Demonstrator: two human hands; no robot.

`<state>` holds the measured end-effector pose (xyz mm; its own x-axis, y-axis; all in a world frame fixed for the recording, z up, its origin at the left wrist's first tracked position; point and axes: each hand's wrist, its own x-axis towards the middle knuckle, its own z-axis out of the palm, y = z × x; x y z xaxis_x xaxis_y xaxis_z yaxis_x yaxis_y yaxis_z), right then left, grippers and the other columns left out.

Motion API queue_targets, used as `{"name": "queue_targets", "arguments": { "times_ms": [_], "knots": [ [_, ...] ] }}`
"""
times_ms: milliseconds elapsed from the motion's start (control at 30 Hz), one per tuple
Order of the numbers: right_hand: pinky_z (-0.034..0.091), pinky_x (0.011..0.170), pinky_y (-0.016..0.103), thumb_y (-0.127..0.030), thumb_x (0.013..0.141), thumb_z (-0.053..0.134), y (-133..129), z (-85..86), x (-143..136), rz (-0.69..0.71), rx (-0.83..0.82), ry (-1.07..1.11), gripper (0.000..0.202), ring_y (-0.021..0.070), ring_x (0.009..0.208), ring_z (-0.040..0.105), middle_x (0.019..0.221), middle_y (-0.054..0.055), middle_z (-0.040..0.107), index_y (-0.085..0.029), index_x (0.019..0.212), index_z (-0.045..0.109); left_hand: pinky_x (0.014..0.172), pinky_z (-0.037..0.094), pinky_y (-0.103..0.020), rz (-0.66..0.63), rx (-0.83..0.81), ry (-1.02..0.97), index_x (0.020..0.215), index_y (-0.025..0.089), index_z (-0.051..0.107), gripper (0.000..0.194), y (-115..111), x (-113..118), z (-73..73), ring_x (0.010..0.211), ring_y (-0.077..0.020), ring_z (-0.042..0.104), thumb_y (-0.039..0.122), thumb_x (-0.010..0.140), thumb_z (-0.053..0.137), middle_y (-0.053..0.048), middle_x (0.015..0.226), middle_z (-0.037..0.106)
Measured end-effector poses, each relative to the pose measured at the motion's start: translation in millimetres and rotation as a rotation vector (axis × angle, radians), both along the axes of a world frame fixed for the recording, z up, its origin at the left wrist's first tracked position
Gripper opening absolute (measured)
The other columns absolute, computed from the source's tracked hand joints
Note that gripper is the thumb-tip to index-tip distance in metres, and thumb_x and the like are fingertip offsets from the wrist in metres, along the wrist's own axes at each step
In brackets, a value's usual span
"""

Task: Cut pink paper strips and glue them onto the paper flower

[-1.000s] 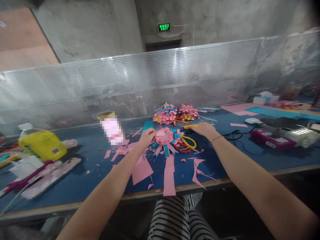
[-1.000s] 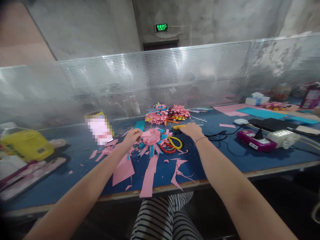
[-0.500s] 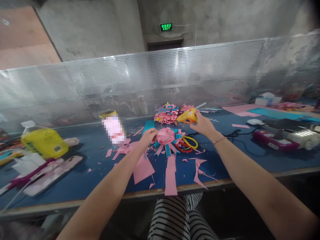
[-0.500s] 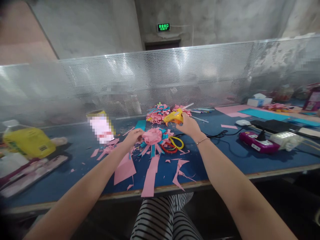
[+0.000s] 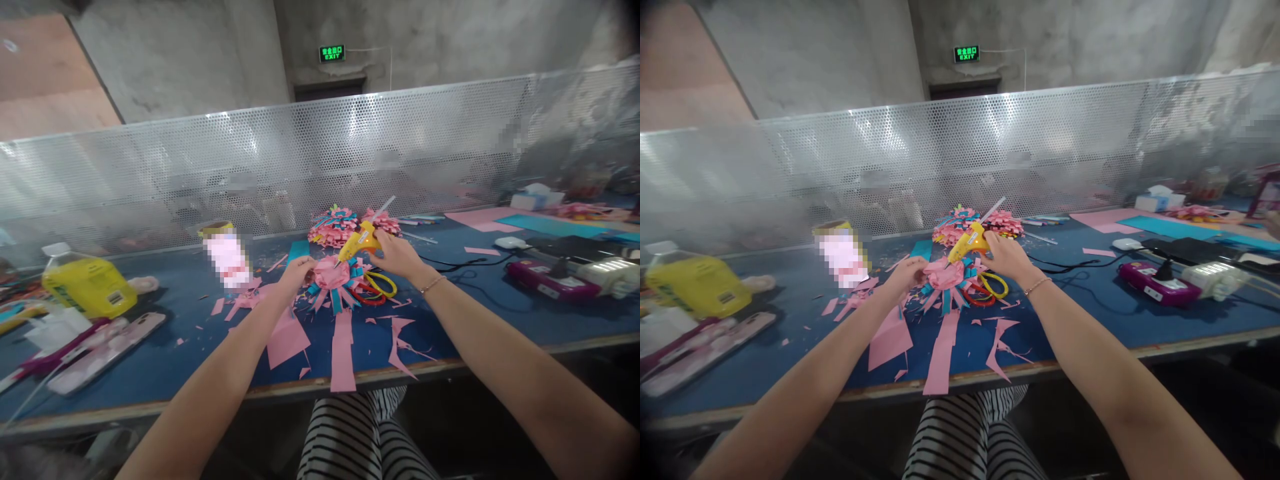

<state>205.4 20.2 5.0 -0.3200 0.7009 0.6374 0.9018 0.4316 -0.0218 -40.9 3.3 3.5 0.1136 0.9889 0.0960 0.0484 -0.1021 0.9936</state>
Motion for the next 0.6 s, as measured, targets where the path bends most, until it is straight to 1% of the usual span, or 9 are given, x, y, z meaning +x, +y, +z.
{"name": "queue_targets", "arguments": {
  "times_ms": [200, 367, 600],
  "knots": [
    [0.034, 0.059, 0.027, -0.037, 0.078, 0.04, 3.0, -1.5, 1.0, -0.003, 0.02, -0.028, 0.032, 0.0231, 0.078, 0.056, 0.091, 0.012, 0.06, -0.013, 0.099, 0.044, 0.038, 0.025, -0.018, -0.029, 0.022, 0.005, 0.055, 0.016, 0.044, 0.018, 1.0, -1.3, -1.6, 0.037, -0.0052, 0.038, 0.027, 0.059, 0.058, 0.006, 0.043, 0.041],
    [0.034, 0.06, 0.027, -0.036, 0.078, 0.04, 3.9, -2.0, 1.7, -0.025, 0.034, -0.036, 0.031, 0.0225, 0.078, 0.056, 0.092, 0.012, 0.06, -0.013, 0.1, 0.044, 0.04, 0.026, -0.018, -0.043, 0.01, 0.003, 0.054, 0.016, 0.044, 0.018, 2.1, -0.9, -3.3, 0.039, -0.0046, 0.038, 0.026, 0.059, 0.058, 0.006, 0.044, 0.041],
    [0.035, 0.061, 0.027, -0.034, 0.078, 0.041, 1.5, 0.5, -1.3, -0.054, 0.005, 0.0, 0.03, 0.0244, 0.081, 0.057, 0.096, 0.013, 0.059, -0.013, 0.1, 0.044, 0.041, 0.027, -0.018, -0.042, -0.005, -0.023, 0.054, 0.016, 0.045, 0.017, -3.7, 2.0, 1.6, 0.04, -0.0052, 0.04, 0.025, 0.057, 0.06, 0.005, 0.045, 0.042]
  ]
}}
